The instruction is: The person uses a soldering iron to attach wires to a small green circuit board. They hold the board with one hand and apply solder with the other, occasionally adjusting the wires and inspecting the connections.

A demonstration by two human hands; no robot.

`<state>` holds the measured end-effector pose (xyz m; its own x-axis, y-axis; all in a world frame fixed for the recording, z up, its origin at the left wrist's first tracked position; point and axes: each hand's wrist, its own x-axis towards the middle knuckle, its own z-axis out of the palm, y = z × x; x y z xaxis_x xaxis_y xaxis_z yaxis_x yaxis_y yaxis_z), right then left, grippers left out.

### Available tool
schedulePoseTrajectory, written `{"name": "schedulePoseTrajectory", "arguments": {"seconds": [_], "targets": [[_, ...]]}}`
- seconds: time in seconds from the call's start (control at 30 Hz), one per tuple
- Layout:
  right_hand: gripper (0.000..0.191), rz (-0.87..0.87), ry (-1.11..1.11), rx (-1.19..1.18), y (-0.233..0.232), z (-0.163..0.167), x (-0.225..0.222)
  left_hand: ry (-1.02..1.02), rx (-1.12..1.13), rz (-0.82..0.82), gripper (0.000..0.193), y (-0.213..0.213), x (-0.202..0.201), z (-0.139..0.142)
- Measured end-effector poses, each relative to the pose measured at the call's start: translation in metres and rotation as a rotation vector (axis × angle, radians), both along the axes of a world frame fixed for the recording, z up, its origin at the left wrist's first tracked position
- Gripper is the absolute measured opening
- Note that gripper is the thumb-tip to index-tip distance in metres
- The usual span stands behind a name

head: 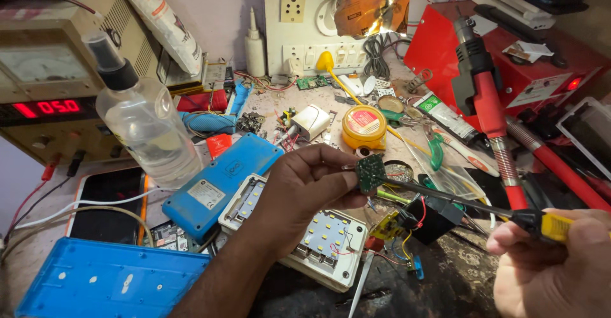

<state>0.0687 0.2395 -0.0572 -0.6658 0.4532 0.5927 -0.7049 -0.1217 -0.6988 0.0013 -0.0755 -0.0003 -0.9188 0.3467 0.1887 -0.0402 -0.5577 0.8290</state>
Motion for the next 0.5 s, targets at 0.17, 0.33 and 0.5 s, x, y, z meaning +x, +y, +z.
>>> {"name": "schedulePoseTrajectory", "arguments": {"seconds": [0.17,0.33,0.5], "targets": [[0.035,0.020,-0.007,-0.036,0.0026,-0.0084,-0.0013,0.027,-0.007,-0.009,0.020,-0.0023,0.0015,0.0013],[0.035,0.039,-0.009,-0.045,0.0038,-0.0116,-0.0046,0.044,-0.004,-0.021,0.020,-0.0035,0.0033,0.0026],[0.036,0.070,-0.004,-0.028,0.0085,-0.0114,-0.0051,0.046,0.000,-0.017,0.019,-0.0034,0.0035,0.0024]]}}
